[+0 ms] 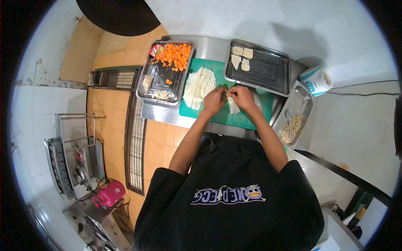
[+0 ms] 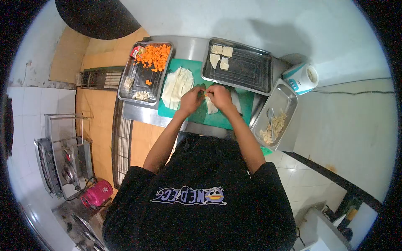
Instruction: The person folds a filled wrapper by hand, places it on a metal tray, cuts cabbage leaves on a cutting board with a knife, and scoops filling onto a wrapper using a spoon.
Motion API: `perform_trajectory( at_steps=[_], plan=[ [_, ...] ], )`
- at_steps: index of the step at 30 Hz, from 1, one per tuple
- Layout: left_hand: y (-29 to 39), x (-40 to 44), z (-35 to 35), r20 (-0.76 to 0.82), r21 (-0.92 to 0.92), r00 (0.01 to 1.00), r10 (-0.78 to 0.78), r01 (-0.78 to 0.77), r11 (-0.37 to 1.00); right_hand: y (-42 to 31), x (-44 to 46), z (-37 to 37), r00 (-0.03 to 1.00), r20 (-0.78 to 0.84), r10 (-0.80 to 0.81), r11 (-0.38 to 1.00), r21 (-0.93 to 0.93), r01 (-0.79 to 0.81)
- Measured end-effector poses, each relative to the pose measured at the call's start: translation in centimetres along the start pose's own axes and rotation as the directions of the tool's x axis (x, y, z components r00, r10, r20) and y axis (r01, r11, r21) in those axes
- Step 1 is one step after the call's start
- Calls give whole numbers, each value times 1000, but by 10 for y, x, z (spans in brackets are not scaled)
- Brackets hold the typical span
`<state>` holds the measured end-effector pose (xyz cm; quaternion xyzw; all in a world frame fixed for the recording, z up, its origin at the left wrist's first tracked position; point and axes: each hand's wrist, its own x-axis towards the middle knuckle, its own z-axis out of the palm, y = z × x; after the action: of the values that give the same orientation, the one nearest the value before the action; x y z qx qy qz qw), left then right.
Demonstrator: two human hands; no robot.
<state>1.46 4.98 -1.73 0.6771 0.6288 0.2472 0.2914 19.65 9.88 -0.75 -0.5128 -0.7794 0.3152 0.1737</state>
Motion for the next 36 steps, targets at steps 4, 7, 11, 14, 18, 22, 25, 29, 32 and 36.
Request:
perform_trajectory(
  at_steps=[4,7,11,14,18,22,25,29,32,36],
  plan=[
    [-3,-1,-1,13,-15,999,32,-32,999,-1,2,4,1000,8,16,999,-38,-16],
    [-1,1,0,3,-20,1000,17,-17,1000,-1,4,1,999,29,45,994,-105,-42],
    [-3,-2,0,-1,-25,1000,31,-31,999,15,8,4,998,33,53,992,112,-57],
    [0,-4,-3,0,-24,1000,26,-26,999,15,9,1,999,27,40,976,213,-45],
    [2,-5,-5,4,-28,1000,21,-21,999,4,6,1,998,32,58,998,-25,-57],
    [-1,-4,-3,-4,-24,1000,26,-26,999,5,7,-1,996,50,78,996,45,-80],
    [-1,-4,-2,-11,-40,999,30,-31,999,7,7,-2,1000,18,7,998,57,-8],
    [0,-5,-1,-38,-23,999,34,-35,999,6,4,-6,991,104,85,976,194,-104],
    [3,-4,-3,-30,-12,999,28,-28,1000,10,-1,2,993,94,65,994,82,-73],
    [-3,-3,-1,-5,-28,999,49,-49,998,10,-2,5,999,47,10,1000,4,-10]
  ],
)
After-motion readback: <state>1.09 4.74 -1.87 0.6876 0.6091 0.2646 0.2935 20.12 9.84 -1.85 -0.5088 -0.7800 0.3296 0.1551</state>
